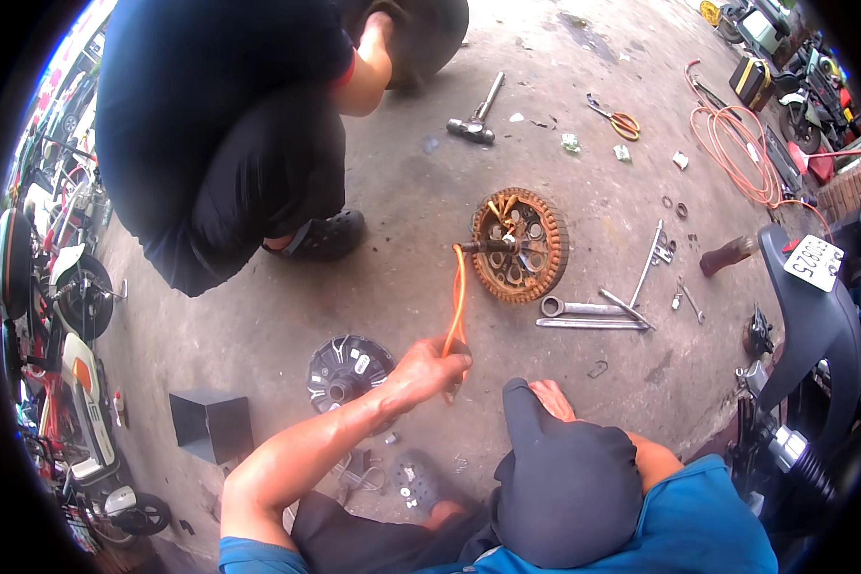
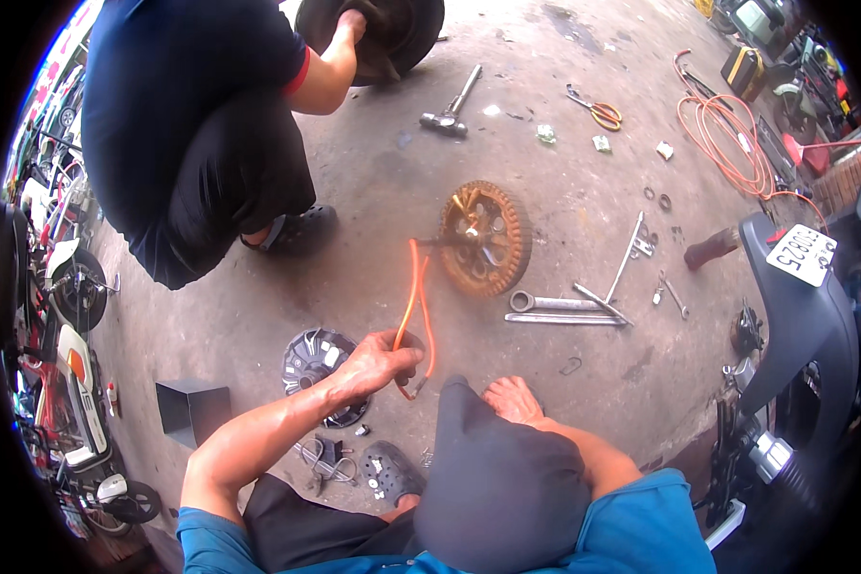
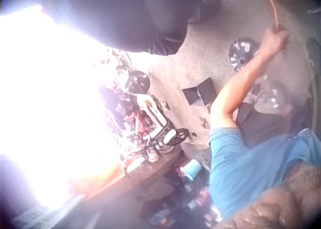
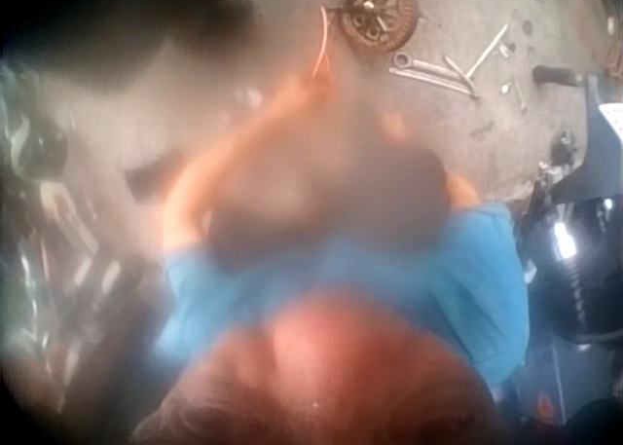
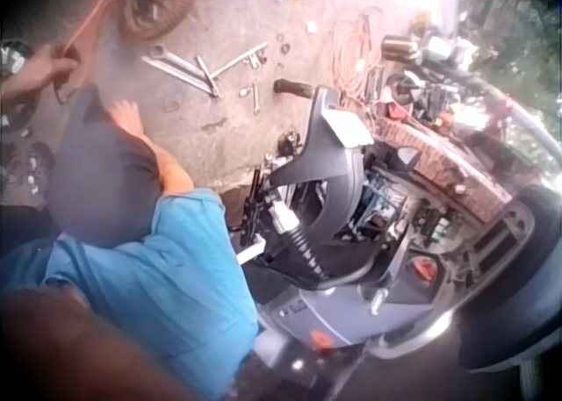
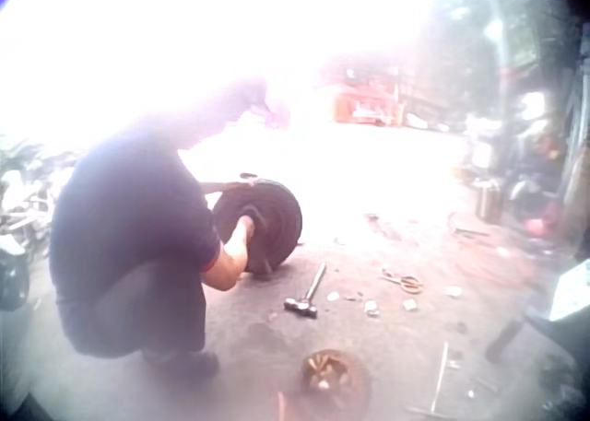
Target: The person removes the outer rim from a hub motor, wipes the inner surface with a cloth, and then works on the stator assembly and its wiring using pliers.
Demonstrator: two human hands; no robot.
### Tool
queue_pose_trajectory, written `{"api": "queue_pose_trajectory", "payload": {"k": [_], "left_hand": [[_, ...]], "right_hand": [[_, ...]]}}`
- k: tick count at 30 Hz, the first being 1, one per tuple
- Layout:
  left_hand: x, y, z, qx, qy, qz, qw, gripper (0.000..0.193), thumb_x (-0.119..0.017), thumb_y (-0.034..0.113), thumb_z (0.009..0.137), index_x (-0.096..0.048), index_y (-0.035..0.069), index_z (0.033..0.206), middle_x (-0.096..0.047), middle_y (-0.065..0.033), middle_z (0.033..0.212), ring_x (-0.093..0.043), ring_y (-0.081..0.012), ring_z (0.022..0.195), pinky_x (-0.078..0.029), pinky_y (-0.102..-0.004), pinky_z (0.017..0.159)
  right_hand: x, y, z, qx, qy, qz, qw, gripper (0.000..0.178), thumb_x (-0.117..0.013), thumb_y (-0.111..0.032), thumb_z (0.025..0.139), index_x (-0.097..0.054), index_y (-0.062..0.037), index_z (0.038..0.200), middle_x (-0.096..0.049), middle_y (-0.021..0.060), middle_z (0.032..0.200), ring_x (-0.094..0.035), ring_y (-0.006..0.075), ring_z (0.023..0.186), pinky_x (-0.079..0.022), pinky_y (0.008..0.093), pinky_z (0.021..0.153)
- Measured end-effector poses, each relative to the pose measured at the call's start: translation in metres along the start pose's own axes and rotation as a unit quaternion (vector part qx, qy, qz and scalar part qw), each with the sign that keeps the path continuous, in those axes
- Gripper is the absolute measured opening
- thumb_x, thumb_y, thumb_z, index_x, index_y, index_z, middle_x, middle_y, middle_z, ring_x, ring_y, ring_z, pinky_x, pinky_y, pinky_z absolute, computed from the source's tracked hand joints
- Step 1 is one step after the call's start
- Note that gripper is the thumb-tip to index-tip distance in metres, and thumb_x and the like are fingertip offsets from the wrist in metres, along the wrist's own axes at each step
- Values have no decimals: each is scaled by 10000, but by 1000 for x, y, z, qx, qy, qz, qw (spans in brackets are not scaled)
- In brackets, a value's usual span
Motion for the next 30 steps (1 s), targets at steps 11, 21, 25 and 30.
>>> {"api": "queue_pose_trajectory", "payload": {"k": [11, 21, 25, 30], "left_hand": [[0, -4, 2, -16, -5, -34, 999, 208, -568, 198, 887, -593, -4, 928, -583, -57, 724, -575, -140, 615, -509, -316, 567], [-1, 2, 0, -12, -6, 7, 1000, 242, -577, 242, 869, -600, 10, 935, -599, -60, 746, -585, -145, 680, -499, -314, 614], [0, 3, 0, -14, -5, 13, 1000, 234, -577, 231, 870, -601, 10, 940, -602, -59, 751, -590, -146, 691, -501, -317, 623], [-1, 7, -1, -1, -9, 3, 1000, 236, -578, 222, 871, -605, 2, 952, -611, -65, 760, -602, -151, 698, -507, -323, 643]], "right_hand": [[-9, 6, -5, -118, -24, 143, 982, 218, -494, -261, 843, -629, -100, 897, -592, 51, 937, -525, 243, 993, -360, 400, 893], [-28, 23, -11, -58, -157, -7, 986, 181, -522, -238, 826, -620, -96, 878, -579, 53, 906, -529, 253, 977, -365, 403, 894], [-29, 23, -12, -55, -156, -23, 986, 167, -521, -226, 824, -615, -95, 866, -575, 55, 893, -530, 255, 960, -369, 404, 877], [-24, 24, -14, -45, -125, -5, 991, 153, -520, -217, 820, -611, -96, 846, -566, 59, 865, -532, 259, 915, -378, 400, 836]]}}
Point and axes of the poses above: each hand's wrist, its own z-axis towards the middle knuckle, its own x-axis out of the back of the hand, y = z × x, the point moved 4 cm from there along z, towards the middle knuckle
